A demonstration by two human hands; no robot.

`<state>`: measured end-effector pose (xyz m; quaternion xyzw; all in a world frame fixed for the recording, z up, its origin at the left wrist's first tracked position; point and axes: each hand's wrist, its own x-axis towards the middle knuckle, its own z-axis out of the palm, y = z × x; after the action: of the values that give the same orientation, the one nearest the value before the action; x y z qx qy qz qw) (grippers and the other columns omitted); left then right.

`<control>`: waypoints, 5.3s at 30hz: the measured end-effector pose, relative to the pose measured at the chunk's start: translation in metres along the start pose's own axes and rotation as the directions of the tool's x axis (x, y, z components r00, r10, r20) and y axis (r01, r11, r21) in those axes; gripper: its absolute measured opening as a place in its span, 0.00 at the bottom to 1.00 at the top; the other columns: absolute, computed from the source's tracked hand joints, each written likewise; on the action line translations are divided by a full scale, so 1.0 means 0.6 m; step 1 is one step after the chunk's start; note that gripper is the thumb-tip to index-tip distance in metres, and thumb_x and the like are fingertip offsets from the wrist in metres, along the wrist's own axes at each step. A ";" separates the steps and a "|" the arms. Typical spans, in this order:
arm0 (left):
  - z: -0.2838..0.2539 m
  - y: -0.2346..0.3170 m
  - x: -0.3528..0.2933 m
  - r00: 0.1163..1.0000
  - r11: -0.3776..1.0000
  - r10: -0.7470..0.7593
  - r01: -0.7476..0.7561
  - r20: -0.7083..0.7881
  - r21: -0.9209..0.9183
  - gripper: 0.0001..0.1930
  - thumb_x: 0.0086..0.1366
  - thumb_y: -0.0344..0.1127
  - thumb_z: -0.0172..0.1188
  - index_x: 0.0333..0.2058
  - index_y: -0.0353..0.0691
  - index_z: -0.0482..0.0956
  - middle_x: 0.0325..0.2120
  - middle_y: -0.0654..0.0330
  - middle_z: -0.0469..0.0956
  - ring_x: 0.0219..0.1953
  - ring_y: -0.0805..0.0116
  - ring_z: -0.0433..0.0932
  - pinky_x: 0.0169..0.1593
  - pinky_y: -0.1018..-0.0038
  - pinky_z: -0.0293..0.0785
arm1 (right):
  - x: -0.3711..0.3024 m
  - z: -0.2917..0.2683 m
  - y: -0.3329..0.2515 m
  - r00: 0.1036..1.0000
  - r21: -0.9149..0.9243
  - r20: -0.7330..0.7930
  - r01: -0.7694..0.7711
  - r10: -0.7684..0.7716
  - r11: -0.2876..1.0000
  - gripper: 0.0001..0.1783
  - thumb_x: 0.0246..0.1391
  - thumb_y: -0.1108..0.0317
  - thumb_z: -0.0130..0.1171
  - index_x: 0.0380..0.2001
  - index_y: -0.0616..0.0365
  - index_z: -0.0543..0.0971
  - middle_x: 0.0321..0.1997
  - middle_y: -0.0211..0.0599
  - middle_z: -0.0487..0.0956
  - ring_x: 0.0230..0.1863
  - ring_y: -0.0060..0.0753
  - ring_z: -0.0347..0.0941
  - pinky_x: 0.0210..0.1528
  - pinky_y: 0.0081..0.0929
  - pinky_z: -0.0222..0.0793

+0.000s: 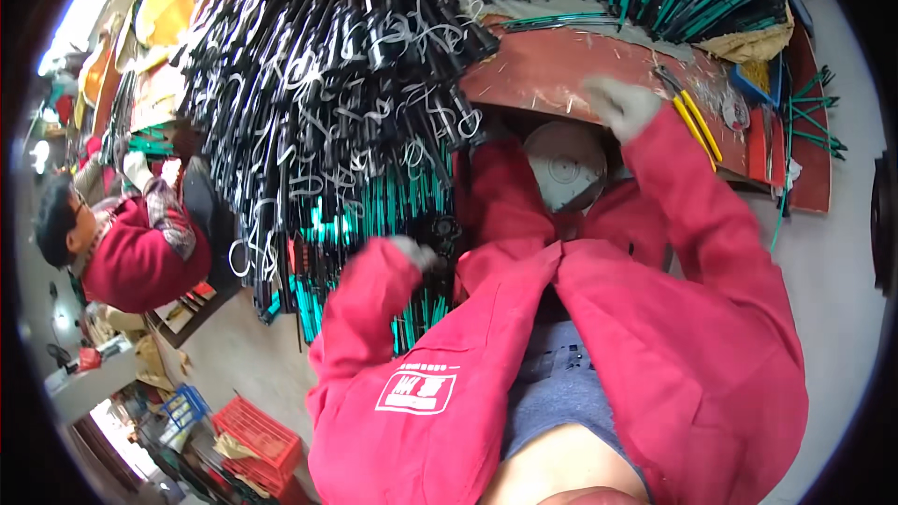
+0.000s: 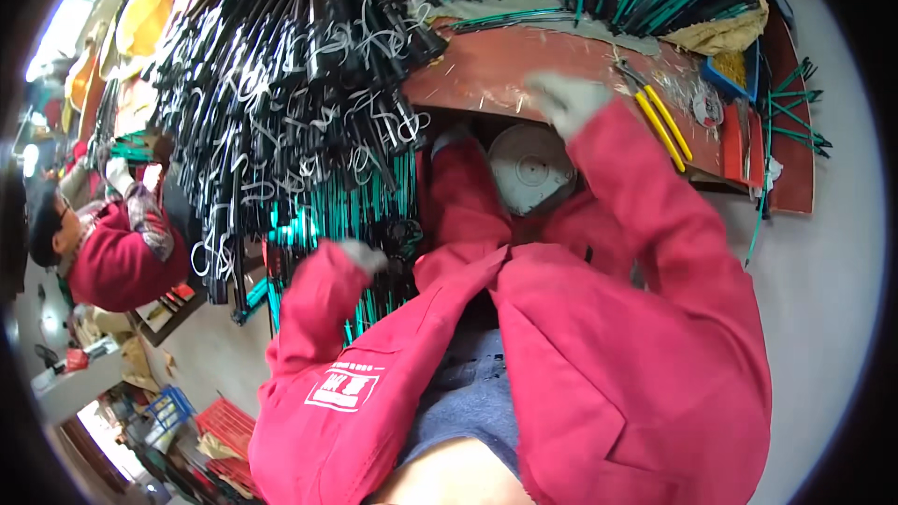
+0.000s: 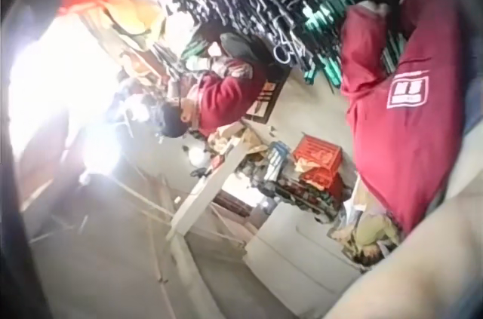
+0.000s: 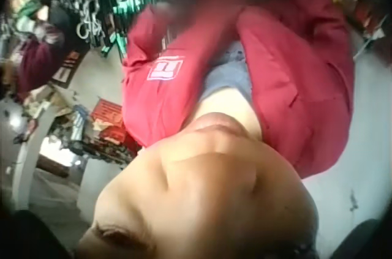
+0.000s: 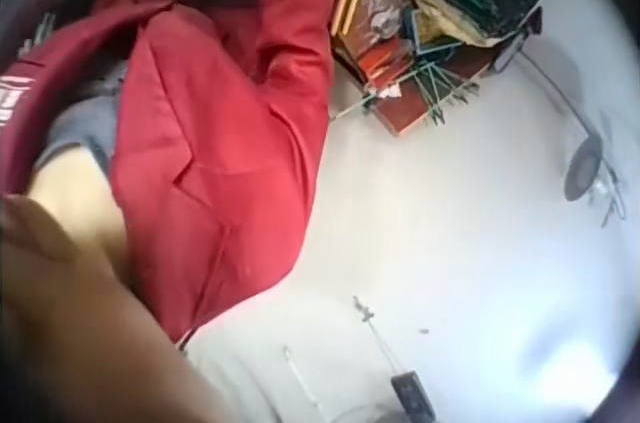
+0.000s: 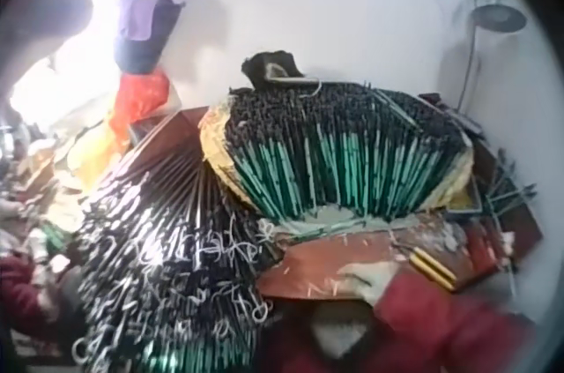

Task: The person assembles umbrella frames by gathering ribs, arranging them around the central notch, and securing the wire around the umbrella shaft using pliers.

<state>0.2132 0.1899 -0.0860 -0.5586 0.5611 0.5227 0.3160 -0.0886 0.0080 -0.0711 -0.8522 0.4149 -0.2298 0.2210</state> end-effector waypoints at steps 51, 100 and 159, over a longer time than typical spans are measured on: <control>-0.476 0.382 0.175 0.400 0.160 -0.044 -0.902 -0.915 -0.402 0.04 0.60 0.31 0.48 0.33 0.40 0.65 0.24 0.59 0.75 0.13 0.79 0.65 0.14 0.83 0.58 | 0.185 -0.084 0.124 0.828 0.184 -0.174 -0.505 0.533 0.843 0.16 0.47 0.58 0.49 0.36 0.56 0.68 0.33 0.47 0.75 0.37 0.50 0.72 0.39 0.39 0.66; -0.459 0.338 0.232 0.034 0.396 -0.284 -0.906 -0.958 -0.149 0.09 0.57 0.29 0.50 0.37 0.39 0.65 0.25 0.58 0.71 0.23 0.68 0.71 0.28 0.72 0.67 | 0.133 -0.002 0.101 0.887 0.146 -0.324 -0.297 0.329 0.944 0.12 0.48 0.59 0.48 0.35 0.50 0.69 0.34 0.45 0.74 0.30 0.52 0.71 0.32 0.39 0.67; -0.181 0.357 0.039 0.541 -0.156 0.113 -0.819 -0.833 -0.553 0.12 0.59 0.23 0.44 0.43 0.34 0.65 0.30 0.55 0.72 0.20 0.75 0.67 0.21 0.82 0.62 | 0.197 -0.342 0.071 0.691 -0.217 -0.675 -0.521 0.259 0.825 0.38 0.45 0.52 0.57 0.56 0.54 0.56 0.58 0.46 0.60 0.57 0.35 0.59 0.56 0.29 0.56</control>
<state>0.0287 0.0444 -0.0303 -0.4555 0.2977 0.6462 -0.5351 -0.1676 -0.1496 0.0930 -0.6436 0.6760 -0.3541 -0.0583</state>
